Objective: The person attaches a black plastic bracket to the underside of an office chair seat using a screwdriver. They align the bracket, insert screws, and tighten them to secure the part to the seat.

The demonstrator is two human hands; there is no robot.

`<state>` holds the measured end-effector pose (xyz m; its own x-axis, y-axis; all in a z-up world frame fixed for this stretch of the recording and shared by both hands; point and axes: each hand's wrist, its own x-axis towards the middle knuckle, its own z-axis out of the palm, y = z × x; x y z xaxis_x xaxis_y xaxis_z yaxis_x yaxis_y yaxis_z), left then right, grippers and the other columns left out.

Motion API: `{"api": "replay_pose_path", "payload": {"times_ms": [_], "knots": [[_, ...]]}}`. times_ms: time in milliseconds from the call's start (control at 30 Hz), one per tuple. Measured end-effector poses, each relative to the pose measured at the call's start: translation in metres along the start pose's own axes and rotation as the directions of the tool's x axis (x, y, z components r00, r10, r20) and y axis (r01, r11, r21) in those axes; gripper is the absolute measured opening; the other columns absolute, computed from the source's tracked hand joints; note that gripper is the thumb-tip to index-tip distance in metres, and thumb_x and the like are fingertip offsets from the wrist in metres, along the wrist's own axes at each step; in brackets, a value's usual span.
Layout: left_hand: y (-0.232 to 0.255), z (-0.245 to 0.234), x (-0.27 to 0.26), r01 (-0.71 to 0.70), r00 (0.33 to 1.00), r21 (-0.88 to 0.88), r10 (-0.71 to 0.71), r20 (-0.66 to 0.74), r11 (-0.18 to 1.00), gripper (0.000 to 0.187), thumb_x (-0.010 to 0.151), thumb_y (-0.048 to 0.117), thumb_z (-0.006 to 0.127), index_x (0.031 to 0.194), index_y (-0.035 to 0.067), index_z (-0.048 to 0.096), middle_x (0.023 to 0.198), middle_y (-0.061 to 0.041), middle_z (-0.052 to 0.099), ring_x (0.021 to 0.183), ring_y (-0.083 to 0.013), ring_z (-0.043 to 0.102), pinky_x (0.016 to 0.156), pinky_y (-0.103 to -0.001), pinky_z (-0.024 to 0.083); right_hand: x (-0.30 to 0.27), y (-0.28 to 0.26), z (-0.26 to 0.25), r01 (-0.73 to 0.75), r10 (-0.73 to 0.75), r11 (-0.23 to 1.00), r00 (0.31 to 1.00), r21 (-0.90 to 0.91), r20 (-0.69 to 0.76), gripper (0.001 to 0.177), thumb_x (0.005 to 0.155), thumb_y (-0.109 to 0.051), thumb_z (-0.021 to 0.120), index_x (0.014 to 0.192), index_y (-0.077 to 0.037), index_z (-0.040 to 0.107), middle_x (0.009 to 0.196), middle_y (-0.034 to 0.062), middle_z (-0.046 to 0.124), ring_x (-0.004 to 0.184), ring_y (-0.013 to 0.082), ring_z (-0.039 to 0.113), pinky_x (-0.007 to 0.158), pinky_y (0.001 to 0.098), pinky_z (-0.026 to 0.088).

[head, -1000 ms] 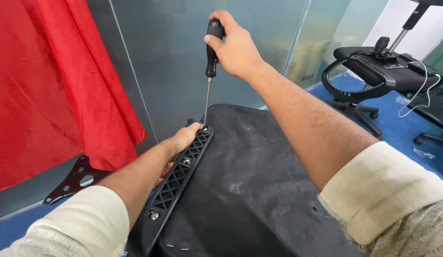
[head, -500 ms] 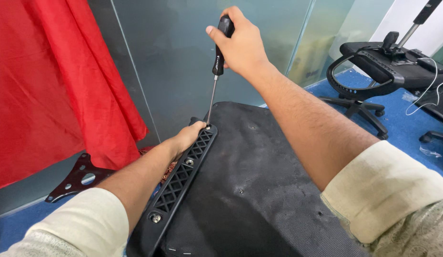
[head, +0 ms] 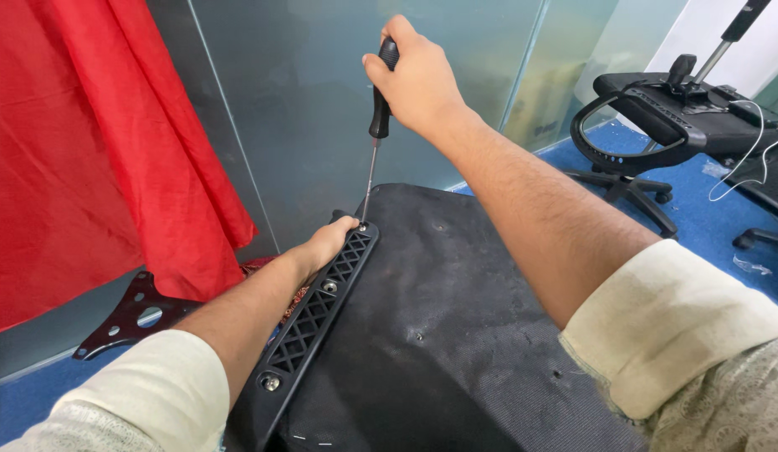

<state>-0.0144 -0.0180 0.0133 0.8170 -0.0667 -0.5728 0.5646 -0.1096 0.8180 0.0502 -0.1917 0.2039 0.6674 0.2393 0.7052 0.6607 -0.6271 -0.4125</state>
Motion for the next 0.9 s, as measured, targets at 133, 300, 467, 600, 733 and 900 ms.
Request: {"api": "replay_pose_path", "payload": {"times_ms": [133, 300, 467, 600, 733, 900], "knots": [[0.002, -0.001, -0.005, -0.013, 0.999, 0.091, 0.017, -0.041, 0.996, 0.046, 0.097, 0.048, 0.046, 0.09, 0.013, 0.074, 0.082, -0.005, 0.073, 0.067, -0.0159, 0.066, 0.067, -0.034, 0.051, 0.001, 0.003, -0.01, -0.322, 0.244, 0.891, 0.934, 0.32, 0.261, 0.032, 0.095, -0.024, 0.068, 0.122, -0.012, 0.057, 0.09, 0.0019, 0.064, 0.077, 0.0143, 0.068, 0.071, 0.0372, 0.06], [0.002, 0.001, -0.003, 0.015, 1.0, 0.046, -0.014, -0.027, 0.999, 0.046, 0.097, 0.049, 0.047, 0.09, 0.012, 0.073, 0.081, -0.005, 0.071, 0.066, -0.0178, 0.062, 0.066, -0.037, 0.05, 0.001, -0.002, -0.024, -0.427, 0.201, 0.761, 0.871, 0.489, 0.447, 0.038, 0.093, -0.018, 0.068, 0.127, -0.018, 0.052, 0.102, 0.0041, 0.065, 0.085, 0.0125, 0.073, 0.079, 0.0381, 0.066], [0.002, 0.001, -0.003, 0.003, 1.0, 0.027, -0.003, 0.001, 1.0, 0.046, 0.098, 0.048, 0.047, 0.088, 0.011, 0.072, 0.076, -0.005, 0.068, 0.055, -0.0163, 0.057, 0.056, -0.035, 0.048, -0.009, -0.013, -0.012, -0.34, 0.295, 0.918, 0.929, 0.204, 0.221, 0.035, 0.092, -0.025, 0.077, 0.117, -0.009, 0.057, 0.087, 0.0068, 0.064, 0.07, 0.0179, 0.066, 0.063, 0.0389, 0.058], [0.002, 0.002, -0.005, 0.029, 0.999, 0.062, -0.027, -0.037, 0.998, 0.046, 0.098, 0.048, 0.045, 0.088, 0.011, 0.071, 0.073, -0.005, 0.067, 0.053, -0.0162, 0.057, 0.056, -0.035, 0.048, -0.01, -0.011, -0.003, -0.136, 0.133, 0.987, 0.99, 0.091, 0.036, 0.035, 0.092, -0.028, 0.08, 0.111, -0.007, 0.059, 0.076, 0.0064, 0.066, 0.067, 0.0168, 0.066, 0.064, 0.0354, 0.054], [0.003, 0.0, -0.005, -0.004, 1.0, 0.083, 0.006, -0.024, 0.997, 0.046, 0.098, 0.048, 0.045, 0.087, 0.011, 0.071, 0.073, -0.005, 0.069, 0.056, -0.0154, 0.06, 0.06, -0.034, 0.049, -0.003, 0.002, -0.007, -0.301, 0.265, 0.933, 0.945, 0.197, 0.19, 0.041, 0.095, -0.031, 0.073, 0.127, -0.011, 0.056, 0.095, 0.0057, 0.068, 0.08, 0.0145, 0.068, 0.068, 0.0329, 0.056], [0.003, 0.001, -0.001, -0.003, 1.0, 0.046, 0.003, 0.004, 0.999, 0.046, 0.097, 0.048, 0.047, 0.084, 0.011, 0.071, 0.074, -0.004, 0.069, 0.057, -0.0158, 0.059, 0.061, -0.034, 0.048, 0.0, 0.017, -0.021, -0.329, 0.149, 0.808, 0.917, 0.489, 0.371, 0.056, 0.097, -0.011, 0.065, 0.149, -0.016, 0.044, 0.124, 0.0015, 0.062, 0.094, 0.0144, 0.061, 0.068, 0.0305, 0.05]]}}
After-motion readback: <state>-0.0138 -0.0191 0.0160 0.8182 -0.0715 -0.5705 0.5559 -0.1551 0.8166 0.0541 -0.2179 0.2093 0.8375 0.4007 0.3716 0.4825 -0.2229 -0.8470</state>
